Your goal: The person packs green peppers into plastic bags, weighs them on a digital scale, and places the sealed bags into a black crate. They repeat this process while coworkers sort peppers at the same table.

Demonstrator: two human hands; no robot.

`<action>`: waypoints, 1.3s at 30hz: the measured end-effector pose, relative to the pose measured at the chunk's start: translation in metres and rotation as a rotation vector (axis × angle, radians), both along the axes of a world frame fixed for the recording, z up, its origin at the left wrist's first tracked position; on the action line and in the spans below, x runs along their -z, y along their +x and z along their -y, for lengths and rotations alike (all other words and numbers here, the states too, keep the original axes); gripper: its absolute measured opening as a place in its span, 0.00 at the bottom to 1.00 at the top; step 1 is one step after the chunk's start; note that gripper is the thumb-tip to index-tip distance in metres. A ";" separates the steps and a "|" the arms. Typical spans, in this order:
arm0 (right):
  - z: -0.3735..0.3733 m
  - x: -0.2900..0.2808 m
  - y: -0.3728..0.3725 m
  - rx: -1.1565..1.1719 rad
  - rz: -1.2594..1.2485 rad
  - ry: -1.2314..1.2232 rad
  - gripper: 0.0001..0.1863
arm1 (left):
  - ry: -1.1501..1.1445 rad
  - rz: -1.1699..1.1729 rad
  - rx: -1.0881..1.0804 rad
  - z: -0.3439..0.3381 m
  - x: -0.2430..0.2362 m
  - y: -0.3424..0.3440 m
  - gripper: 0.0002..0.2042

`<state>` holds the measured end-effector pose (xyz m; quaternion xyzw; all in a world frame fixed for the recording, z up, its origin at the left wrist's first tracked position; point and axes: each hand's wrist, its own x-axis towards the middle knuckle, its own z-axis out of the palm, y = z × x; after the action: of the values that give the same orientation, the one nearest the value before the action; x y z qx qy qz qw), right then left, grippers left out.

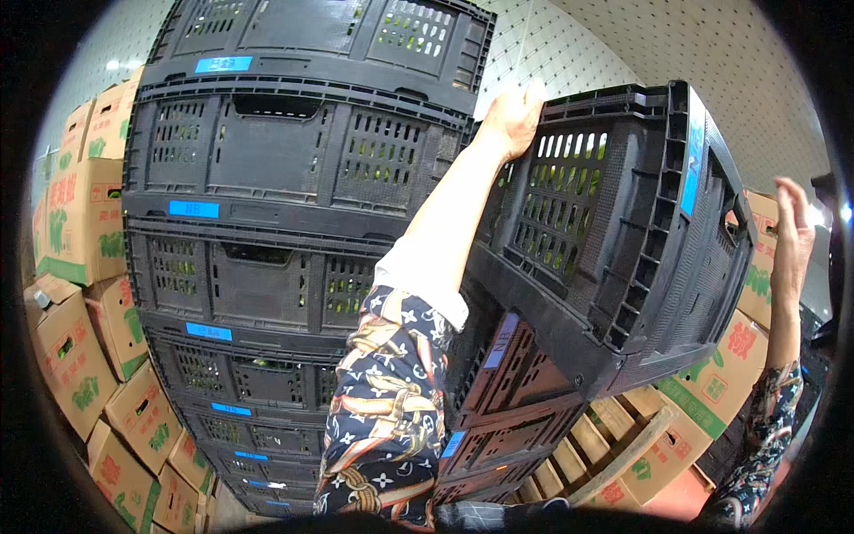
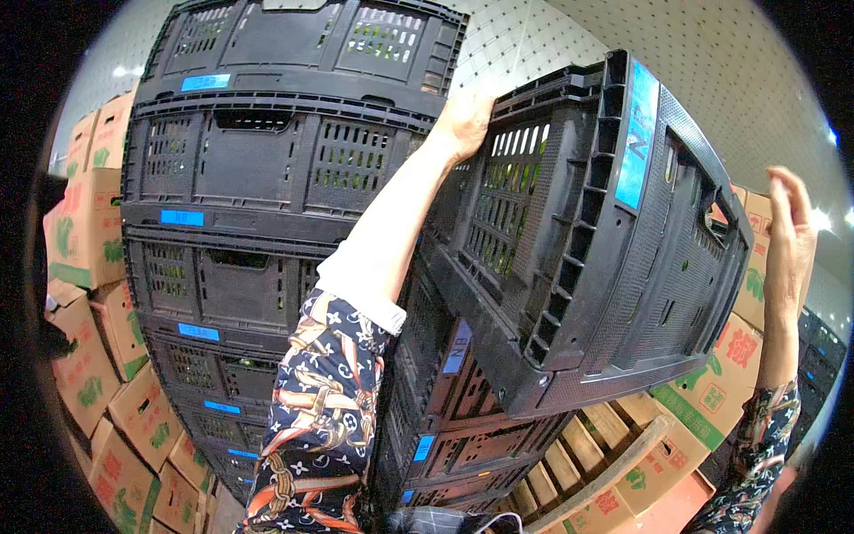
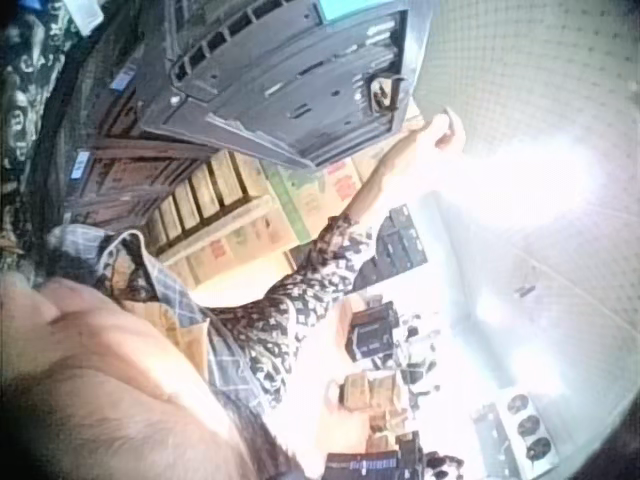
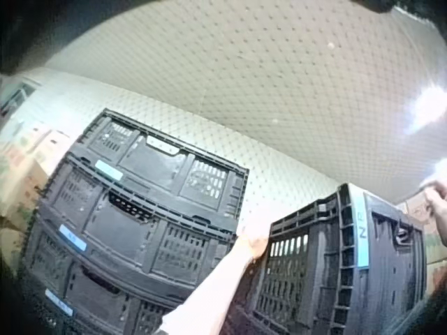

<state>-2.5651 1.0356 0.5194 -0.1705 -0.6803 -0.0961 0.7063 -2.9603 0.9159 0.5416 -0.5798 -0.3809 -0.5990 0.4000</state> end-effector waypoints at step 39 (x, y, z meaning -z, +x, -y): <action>-0.009 -0.001 -0.195 -0.279 -0.195 0.683 0.12 | -0.429 -0.200 -0.637 0.032 0.000 0.127 0.16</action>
<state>-2.7597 1.0447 0.5207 0.1608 -0.5553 -0.2033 0.7902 -2.8331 0.8841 0.5418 -0.5584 -0.6176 -0.2922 0.4706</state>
